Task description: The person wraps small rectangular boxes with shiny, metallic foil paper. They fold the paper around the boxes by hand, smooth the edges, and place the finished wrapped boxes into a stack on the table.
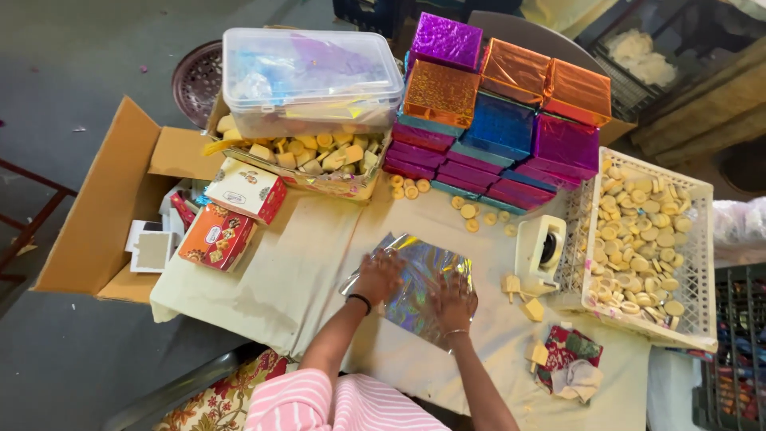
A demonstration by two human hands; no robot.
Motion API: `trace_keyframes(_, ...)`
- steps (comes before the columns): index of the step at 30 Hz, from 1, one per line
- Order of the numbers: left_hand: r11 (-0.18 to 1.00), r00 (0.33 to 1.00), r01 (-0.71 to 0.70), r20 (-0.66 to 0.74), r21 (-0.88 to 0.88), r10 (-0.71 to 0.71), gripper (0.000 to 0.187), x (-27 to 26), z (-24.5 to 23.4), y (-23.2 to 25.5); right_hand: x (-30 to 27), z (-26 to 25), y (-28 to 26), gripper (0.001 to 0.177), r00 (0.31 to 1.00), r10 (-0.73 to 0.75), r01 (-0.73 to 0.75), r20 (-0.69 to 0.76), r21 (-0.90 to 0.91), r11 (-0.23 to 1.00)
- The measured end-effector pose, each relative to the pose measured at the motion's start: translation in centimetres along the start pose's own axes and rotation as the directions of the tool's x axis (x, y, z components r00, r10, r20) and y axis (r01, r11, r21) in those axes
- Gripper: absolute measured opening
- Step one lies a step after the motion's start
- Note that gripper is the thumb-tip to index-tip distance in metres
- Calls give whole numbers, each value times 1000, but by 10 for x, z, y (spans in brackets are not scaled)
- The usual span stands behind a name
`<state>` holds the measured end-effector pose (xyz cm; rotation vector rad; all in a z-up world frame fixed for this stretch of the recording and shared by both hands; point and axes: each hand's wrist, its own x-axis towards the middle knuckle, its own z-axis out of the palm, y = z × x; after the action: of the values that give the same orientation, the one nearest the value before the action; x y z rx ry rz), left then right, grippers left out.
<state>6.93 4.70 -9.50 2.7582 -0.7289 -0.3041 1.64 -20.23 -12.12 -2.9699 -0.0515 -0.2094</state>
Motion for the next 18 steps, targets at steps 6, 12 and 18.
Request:
trace_keyframes(6, 968, 930, 237, -308, 84, -201, 56, 9, 6, -51, 9, 0, 11, 63, 997, -79, 79, 3, -4, 997)
trace_keyframes(12, 870, 815, 425, -313, -250, -488, 34, 32, -28, -39, 6, -27, -9, 62, 987, 43, -25, 154, -117, 993)
trace_keyframes(18, 845, 810, 434, -275, -313, -518, 8, 55, -17, -54, 14, -24, -2, 66, 974, 64, -34, 218, -137, 990)
